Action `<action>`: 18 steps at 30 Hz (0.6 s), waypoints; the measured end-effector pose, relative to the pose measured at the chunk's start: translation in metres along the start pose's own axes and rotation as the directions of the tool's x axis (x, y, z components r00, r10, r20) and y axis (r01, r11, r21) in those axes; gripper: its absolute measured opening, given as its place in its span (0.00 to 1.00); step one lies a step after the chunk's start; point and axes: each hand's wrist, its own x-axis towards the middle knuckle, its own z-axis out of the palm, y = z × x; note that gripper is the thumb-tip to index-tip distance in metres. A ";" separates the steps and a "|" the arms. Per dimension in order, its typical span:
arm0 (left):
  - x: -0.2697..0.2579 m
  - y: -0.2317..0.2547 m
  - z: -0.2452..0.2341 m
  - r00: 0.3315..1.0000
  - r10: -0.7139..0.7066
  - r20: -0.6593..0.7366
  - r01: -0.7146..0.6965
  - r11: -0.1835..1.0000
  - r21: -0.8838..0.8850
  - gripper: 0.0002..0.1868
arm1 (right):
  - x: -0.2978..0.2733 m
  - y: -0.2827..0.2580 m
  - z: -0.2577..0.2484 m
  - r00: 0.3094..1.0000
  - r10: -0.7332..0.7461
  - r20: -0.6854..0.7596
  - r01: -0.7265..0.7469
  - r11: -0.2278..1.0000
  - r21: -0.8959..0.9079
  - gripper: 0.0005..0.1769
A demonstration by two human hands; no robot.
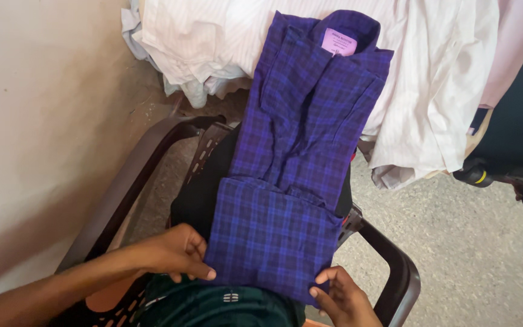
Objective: The person buttons a shirt by hand and then folds it on their lap.
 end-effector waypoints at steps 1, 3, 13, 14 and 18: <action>-0.002 0.000 0.000 1.000 0.011 0.014 -0.010 1.000 -0.022 0.25 | -0.001 -0.001 -0.002 1.000 -0.004 0.003 0.004 1.000 0.019 0.15; -0.009 0.002 0.004 0.987 0.118 -0.113 -0.120 0.993 -0.011 0.30 | -0.004 -0.007 -0.008 1.000 -0.018 0.006 0.018 0.998 0.066 0.15; -0.044 0.019 0.015 0.865 0.421 -0.271 -0.277 0.853 0.442 0.27 | -0.002 -0.070 -0.040 0.991 -0.116 0.074 0.111 0.992 0.062 0.11; -0.042 0.015 0.018 0.835 0.516 -0.190 -0.331 0.747 0.577 0.26 | -0.005 -0.070 -0.039 0.991 -0.097 0.095 0.098 0.995 -0.013 0.11; -0.023 -0.014 0.039 0.767 0.634 0.103 -0.391 0.333 0.858 0.29 | -0.007 -0.067 -0.028 0.987 0.011 0.158 -0.012 1.000 0.008 0.18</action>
